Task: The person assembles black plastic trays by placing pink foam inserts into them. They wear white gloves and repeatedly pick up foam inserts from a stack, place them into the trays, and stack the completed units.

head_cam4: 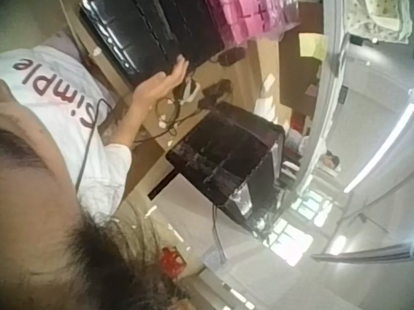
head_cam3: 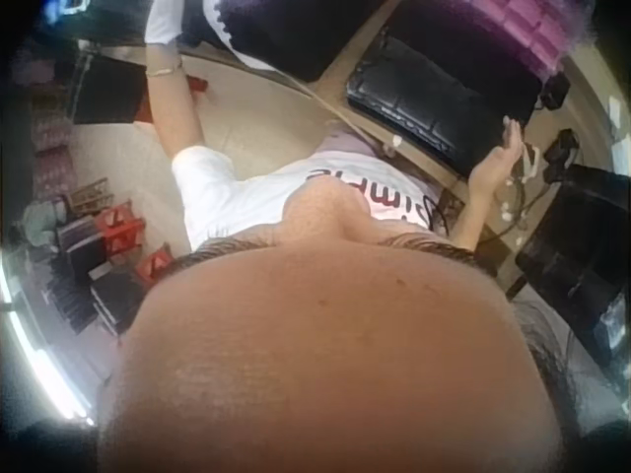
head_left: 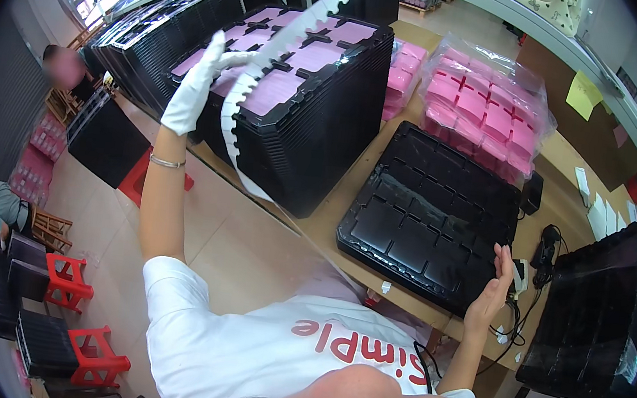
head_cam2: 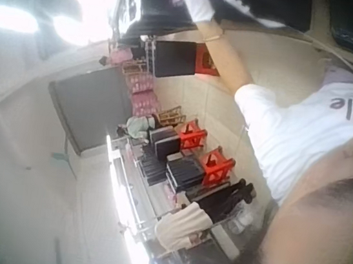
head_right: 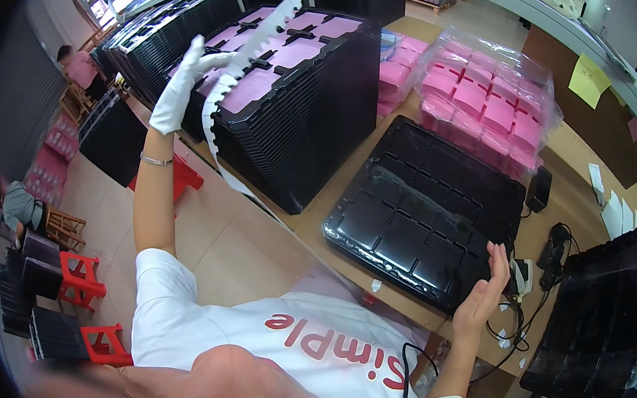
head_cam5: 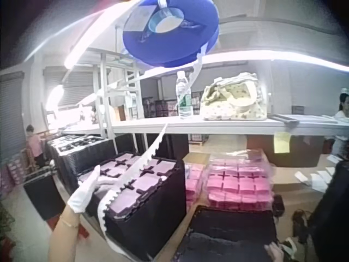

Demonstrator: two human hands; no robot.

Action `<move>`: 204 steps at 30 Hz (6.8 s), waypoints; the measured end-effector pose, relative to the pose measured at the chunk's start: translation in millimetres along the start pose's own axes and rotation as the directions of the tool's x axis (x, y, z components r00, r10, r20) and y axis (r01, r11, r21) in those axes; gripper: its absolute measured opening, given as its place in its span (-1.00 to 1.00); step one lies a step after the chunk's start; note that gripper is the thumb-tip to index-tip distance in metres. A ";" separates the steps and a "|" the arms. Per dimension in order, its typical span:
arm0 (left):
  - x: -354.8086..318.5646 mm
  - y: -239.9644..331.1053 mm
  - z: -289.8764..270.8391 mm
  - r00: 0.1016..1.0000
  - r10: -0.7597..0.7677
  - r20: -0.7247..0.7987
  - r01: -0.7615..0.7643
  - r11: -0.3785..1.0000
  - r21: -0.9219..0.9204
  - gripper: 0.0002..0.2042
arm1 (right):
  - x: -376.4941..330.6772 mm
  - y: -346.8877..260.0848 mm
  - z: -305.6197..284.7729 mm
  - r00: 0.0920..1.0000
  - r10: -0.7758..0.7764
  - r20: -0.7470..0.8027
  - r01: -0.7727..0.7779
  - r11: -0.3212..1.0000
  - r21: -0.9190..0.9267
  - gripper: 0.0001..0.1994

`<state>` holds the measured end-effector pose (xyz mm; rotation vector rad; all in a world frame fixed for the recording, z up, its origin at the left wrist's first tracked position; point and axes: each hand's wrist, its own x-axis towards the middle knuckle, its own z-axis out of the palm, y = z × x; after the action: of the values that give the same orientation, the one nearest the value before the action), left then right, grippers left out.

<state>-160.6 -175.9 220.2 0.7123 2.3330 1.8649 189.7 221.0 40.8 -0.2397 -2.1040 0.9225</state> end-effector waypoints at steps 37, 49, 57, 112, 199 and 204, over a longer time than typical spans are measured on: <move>-107.8 -65.3 246.0 0.914 -0.385 0.128 0.405 0.873 -0.270 -0.76 | 1.1 -33.3 114.0 0.805 0.313 0.504 -0.553 0.701 0.449 -0.87; -100.9 -86.3 255.6 0.909 -0.418 -0.003 0.389 0.850 -0.354 -0.77 | 10.2 -35.1 125.6 0.887 0.201 0.416 -0.336 0.899 0.282 -0.89; -83.5 -104.9 241.0 0.882 -0.471 -0.016 0.445 0.843 -0.302 -0.83 | 139.9 31.0 153.0 0.889 0.022 0.457 -0.174 0.940 0.294 -0.88; -112.1 -114.2 222.2 0.887 -0.434 -0.154 0.330 0.832 -0.446 -0.79 | 54.0 -26.2 159.5 0.693 0.059 0.718 -0.108 0.994 0.022 -0.89; -123.6 -65.6 331.4 0.874 -0.311 0.373 0.455 0.793 -0.405 -0.85 | 3.7 -11.5 62.4 0.791 0.516 0.329 -0.609 0.604 0.515 -0.85; -119.0 -60.1 331.2 0.892 -0.222 0.394 0.369 0.861 -0.350 -0.81 | 1.3 -16.1 45.6 0.963 0.269 0.031 -0.267 0.926 0.267 -0.92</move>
<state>37.8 67.5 50.4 0.5260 1.6424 1.8292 157.2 185.8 34.1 -0.3947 -1.9418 1.3561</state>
